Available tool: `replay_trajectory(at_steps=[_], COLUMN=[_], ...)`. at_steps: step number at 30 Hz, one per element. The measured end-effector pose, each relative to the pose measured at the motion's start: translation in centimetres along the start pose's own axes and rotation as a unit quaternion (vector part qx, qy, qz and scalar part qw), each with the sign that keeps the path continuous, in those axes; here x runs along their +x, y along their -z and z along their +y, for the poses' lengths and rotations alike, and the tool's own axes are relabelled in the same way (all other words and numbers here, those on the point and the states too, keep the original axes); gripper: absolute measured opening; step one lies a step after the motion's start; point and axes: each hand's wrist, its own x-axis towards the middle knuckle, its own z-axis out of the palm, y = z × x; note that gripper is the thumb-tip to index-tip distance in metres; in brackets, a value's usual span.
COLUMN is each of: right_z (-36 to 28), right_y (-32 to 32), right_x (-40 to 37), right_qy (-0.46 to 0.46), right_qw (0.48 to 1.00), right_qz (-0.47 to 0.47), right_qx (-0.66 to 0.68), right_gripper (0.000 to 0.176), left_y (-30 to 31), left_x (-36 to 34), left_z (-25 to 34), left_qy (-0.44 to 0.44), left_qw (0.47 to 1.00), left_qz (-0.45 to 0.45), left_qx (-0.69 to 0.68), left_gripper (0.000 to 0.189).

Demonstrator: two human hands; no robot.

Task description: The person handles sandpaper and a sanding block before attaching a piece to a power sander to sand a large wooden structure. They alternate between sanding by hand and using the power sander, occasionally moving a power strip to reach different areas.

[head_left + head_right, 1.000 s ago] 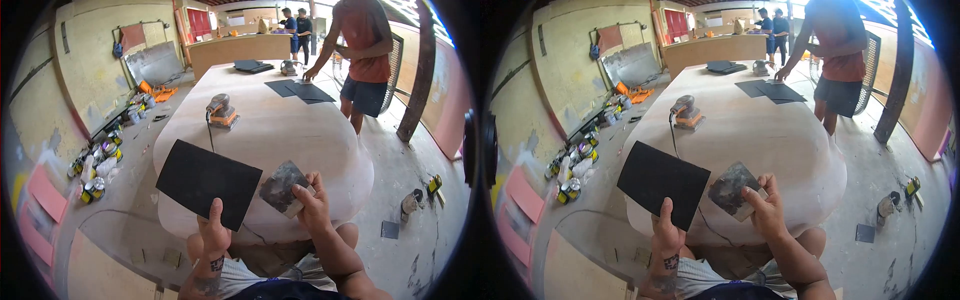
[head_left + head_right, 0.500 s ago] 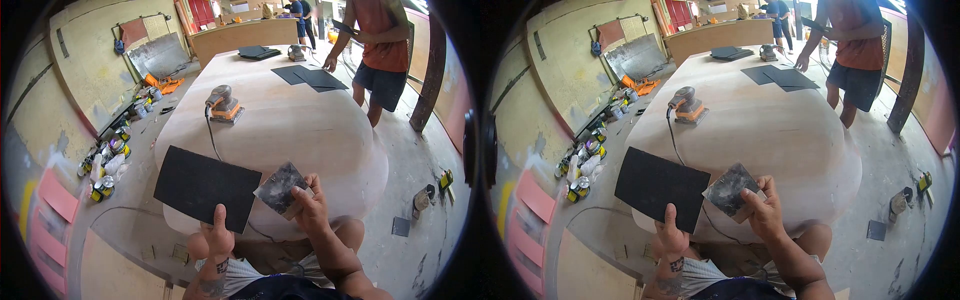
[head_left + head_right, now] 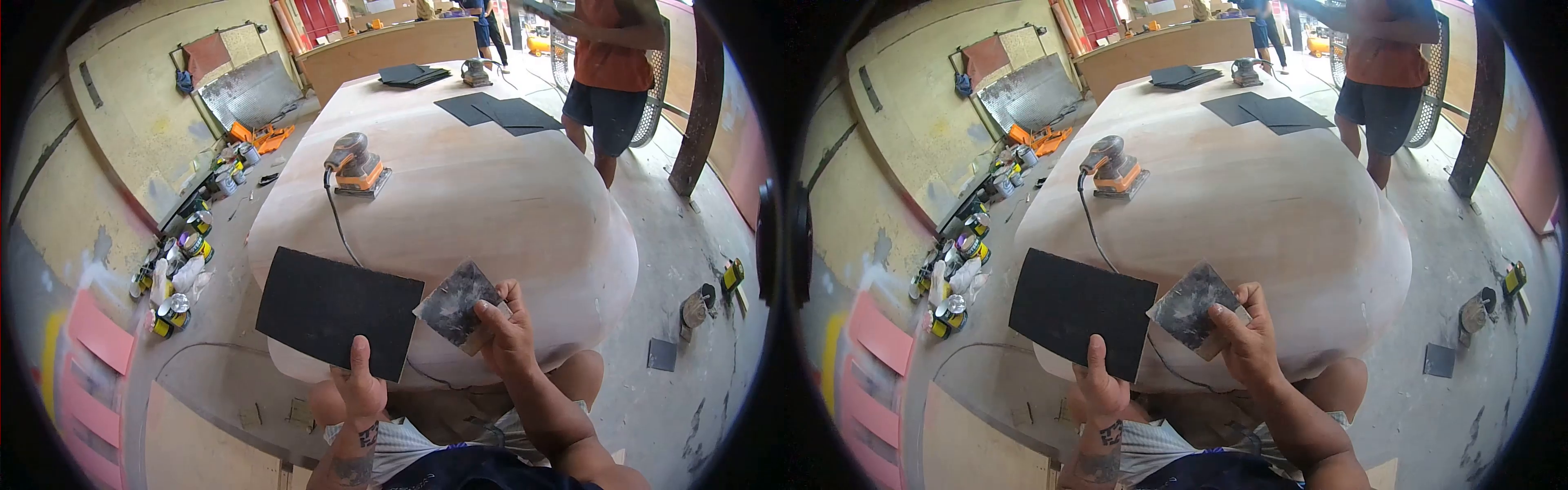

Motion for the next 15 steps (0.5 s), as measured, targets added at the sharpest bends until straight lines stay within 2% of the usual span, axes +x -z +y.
replay_trajectory(at_steps=[3,5,7,10,13,15], right_z=[-0.2,-0.3,-0.5,-0.8,-0.9,-0.4], right_y=[-0.2,-0.3,-0.1,0.9,1.4,3.1], right_x=[-0.1,0.0,0.1,-0.1,0.0,0.2], right_qy=[0.003,0.005,0.007,-0.02,-0.034,-0.054], right_qw=[1.0,1.0,1.0,0.999,0.996,0.985], right_qz=[0.013,0.015,0.007,0.004,0.086,0.147], right_qx=[0.0,-0.003,-0.009,-0.031,0.004,0.075], right_gripper=[0.03,0.029,0.028,0.023,0.024,0.022], left_y=[0.7,0.6,-0.2,0.4,0.2,0.2], left_x=[0.0,0.2,0.3,0.5,0.7,0.7], left_z=[-0.8,-0.6,0.2,0.7,1.5,1.8], left_qy=[-0.058,-0.062,-0.013,0.021,-0.003,-0.011], left_qw=[0.995,0.995,1.0,0.998,0.999,0.999], left_qz=[-0.019,-0.02,-0.003,0.039,0.017,0.023], left_qx=[0.084,0.078,-0.013,0.033,-0.031,-0.031], left_gripper=[0.045,0.045,0.044,0.048,0.051,0.052])
